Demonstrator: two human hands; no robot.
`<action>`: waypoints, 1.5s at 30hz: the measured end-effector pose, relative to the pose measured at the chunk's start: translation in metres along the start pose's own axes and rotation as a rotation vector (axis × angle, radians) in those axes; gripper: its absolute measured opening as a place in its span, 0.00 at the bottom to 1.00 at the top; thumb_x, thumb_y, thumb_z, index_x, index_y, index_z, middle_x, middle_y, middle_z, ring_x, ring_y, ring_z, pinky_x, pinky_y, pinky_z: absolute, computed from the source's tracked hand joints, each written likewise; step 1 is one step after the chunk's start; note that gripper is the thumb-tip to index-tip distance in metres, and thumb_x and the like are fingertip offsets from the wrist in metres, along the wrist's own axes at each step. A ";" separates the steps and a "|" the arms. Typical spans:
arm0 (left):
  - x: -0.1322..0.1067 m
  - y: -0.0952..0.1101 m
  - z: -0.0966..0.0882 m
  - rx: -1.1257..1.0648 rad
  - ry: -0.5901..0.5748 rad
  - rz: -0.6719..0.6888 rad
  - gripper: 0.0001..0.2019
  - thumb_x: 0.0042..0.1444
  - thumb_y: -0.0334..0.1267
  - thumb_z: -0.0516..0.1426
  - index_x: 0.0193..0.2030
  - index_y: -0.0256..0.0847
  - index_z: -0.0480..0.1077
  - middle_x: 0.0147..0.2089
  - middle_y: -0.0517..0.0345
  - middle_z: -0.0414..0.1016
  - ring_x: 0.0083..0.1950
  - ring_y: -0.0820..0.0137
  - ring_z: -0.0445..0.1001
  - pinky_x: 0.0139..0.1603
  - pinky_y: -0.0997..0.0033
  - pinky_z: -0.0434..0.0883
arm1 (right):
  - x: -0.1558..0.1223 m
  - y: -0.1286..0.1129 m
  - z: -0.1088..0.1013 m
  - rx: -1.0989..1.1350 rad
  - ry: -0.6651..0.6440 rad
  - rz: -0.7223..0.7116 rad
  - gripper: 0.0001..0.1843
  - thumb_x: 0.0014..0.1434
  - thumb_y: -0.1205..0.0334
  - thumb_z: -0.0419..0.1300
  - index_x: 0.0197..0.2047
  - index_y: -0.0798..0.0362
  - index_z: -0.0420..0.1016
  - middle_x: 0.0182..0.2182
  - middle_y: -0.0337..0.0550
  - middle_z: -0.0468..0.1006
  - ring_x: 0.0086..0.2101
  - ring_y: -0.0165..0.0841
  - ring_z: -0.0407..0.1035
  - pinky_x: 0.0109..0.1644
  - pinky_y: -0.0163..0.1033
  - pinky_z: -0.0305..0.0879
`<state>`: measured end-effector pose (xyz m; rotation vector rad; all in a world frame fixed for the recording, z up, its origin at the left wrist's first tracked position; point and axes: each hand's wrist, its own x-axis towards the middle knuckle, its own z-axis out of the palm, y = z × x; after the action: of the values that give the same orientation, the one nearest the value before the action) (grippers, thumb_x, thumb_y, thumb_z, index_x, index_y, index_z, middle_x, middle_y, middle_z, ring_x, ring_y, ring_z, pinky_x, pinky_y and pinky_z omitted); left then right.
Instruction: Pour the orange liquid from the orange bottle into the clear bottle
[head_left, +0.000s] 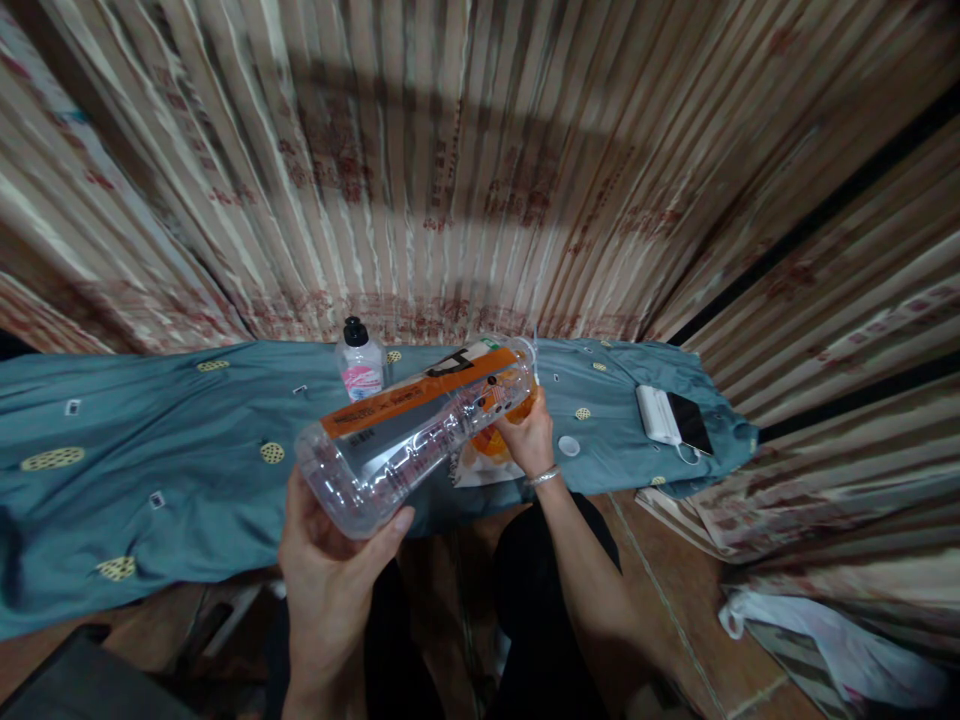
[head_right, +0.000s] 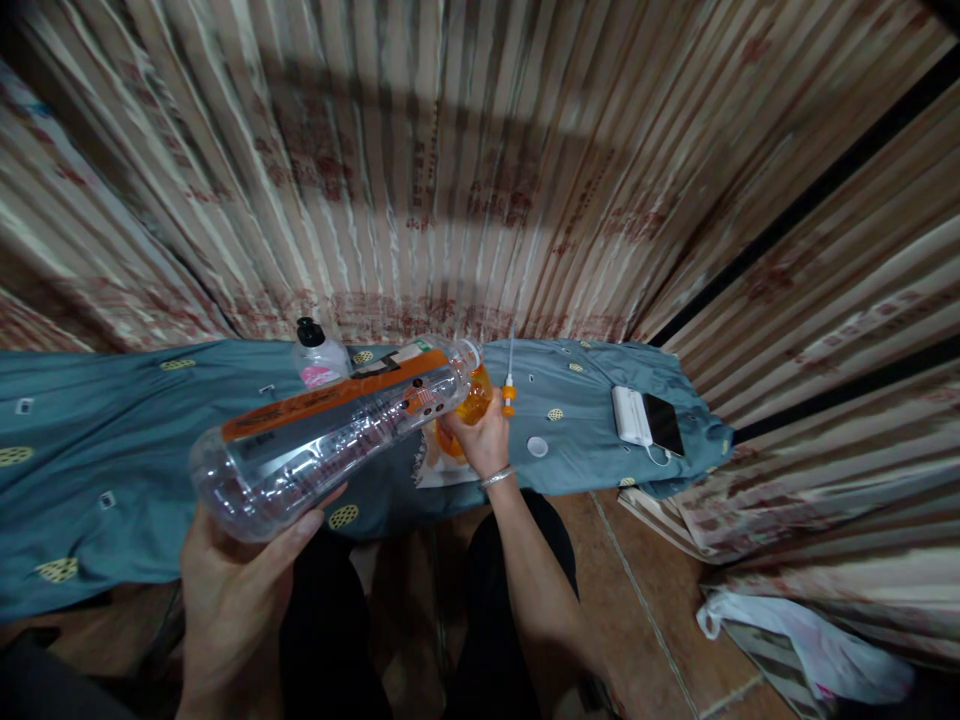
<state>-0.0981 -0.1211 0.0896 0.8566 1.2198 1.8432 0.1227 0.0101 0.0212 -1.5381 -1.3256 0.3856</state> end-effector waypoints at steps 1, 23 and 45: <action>0.000 0.000 0.000 0.003 0.001 0.005 0.36 0.41 0.34 0.78 0.59 0.40 0.76 0.52 0.52 0.84 0.46 0.67 0.84 0.51 0.72 0.80 | 0.000 0.000 0.000 0.002 -0.001 0.004 0.31 0.47 0.47 0.74 0.49 0.48 0.68 0.41 0.46 0.84 0.40 0.47 0.81 0.44 0.48 0.77; 0.000 0.000 -0.001 0.012 0.001 -0.009 0.35 0.41 0.36 0.78 0.58 0.40 0.75 0.50 0.53 0.84 0.45 0.64 0.84 0.55 0.61 0.81 | 0.000 -0.002 0.000 0.004 -0.005 -0.004 0.30 0.49 0.47 0.73 0.50 0.48 0.68 0.42 0.46 0.84 0.41 0.46 0.81 0.44 0.46 0.77; -0.001 0.000 0.000 -0.005 -0.001 -0.007 0.36 0.42 0.33 0.78 0.60 0.40 0.75 0.52 0.53 0.84 0.47 0.67 0.83 0.54 0.67 0.80 | 0.000 -0.003 -0.001 0.016 -0.011 0.006 0.30 0.48 0.49 0.74 0.50 0.48 0.68 0.42 0.45 0.85 0.41 0.46 0.82 0.44 0.47 0.78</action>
<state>-0.0975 -0.1215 0.0900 0.8488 1.2162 1.8392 0.1215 0.0093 0.0238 -1.5285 -1.3236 0.4079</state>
